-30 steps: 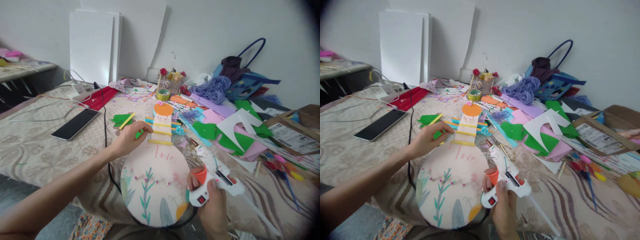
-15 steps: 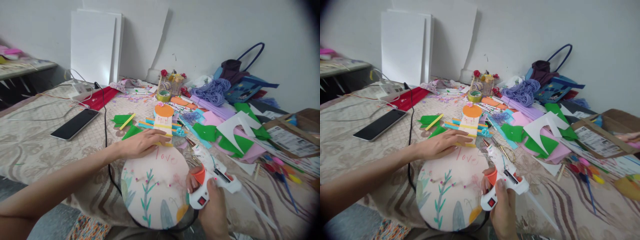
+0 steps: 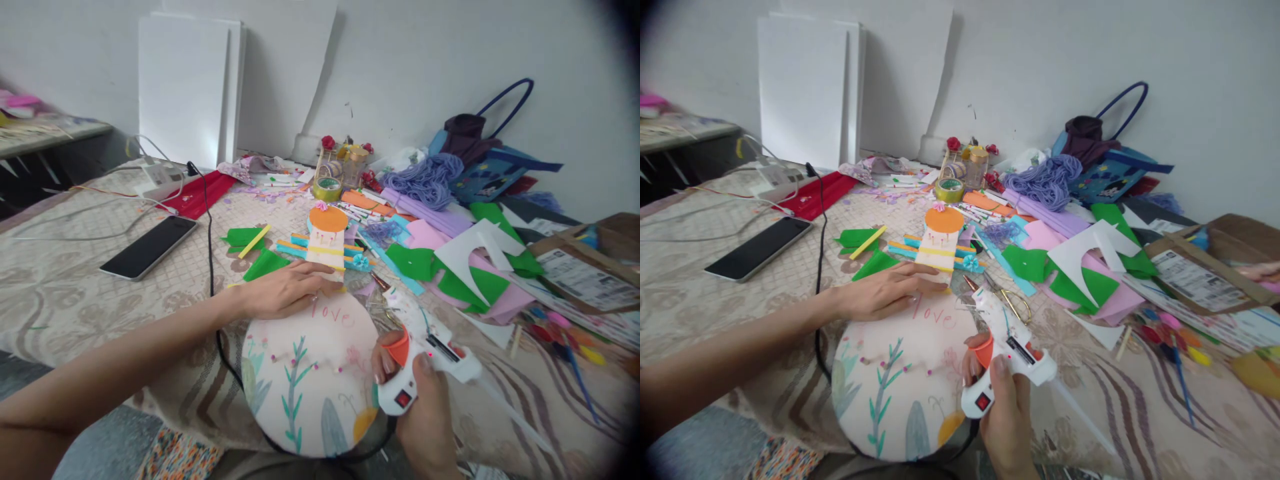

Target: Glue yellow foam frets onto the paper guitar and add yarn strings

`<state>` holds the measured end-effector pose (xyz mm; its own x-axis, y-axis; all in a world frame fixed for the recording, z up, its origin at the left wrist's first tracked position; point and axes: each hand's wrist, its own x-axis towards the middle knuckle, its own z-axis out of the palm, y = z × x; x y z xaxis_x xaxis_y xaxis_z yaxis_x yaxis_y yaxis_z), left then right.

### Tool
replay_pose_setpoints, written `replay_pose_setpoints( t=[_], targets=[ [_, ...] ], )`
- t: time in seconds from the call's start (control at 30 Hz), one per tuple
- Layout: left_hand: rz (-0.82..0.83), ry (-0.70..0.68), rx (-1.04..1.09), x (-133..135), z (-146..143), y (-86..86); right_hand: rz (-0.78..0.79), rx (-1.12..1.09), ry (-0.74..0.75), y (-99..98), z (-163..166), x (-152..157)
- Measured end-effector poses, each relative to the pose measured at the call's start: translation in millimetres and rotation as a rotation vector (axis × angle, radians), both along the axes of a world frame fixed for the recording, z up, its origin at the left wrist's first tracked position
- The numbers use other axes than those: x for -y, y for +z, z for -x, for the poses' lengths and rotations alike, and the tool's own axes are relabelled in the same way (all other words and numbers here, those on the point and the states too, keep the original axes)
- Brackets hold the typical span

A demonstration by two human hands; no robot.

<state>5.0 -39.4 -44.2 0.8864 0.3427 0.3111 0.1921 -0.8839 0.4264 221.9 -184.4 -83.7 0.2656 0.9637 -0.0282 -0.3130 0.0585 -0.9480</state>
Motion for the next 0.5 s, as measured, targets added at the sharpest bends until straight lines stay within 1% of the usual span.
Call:
replay_pose_setpoints(
  t=[0.07,0.17,0.3,0.4,0.5],
  targets=[
    [0.009,-0.001,0.009,0,0,-1.3,-0.002,0.002,0.015,-1.2,-1,0],
    [0.032,-0.002,0.019,0,0,-2.6,0.012,-0.001,-0.028,1.0,2,2],
    [0.104,-0.015,0.049,-1,4,-0.8,0.006,-0.004,-0.035,5.0,6,2],
    [0.138,0.008,0.131,-3,10,1.8,0.006,-0.012,-0.025,4.9,6,2],
    [0.116,0.062,0.223,-4,17,1.4,0.019,-0.028,-0.016,4.0,4,1]
  ],
)
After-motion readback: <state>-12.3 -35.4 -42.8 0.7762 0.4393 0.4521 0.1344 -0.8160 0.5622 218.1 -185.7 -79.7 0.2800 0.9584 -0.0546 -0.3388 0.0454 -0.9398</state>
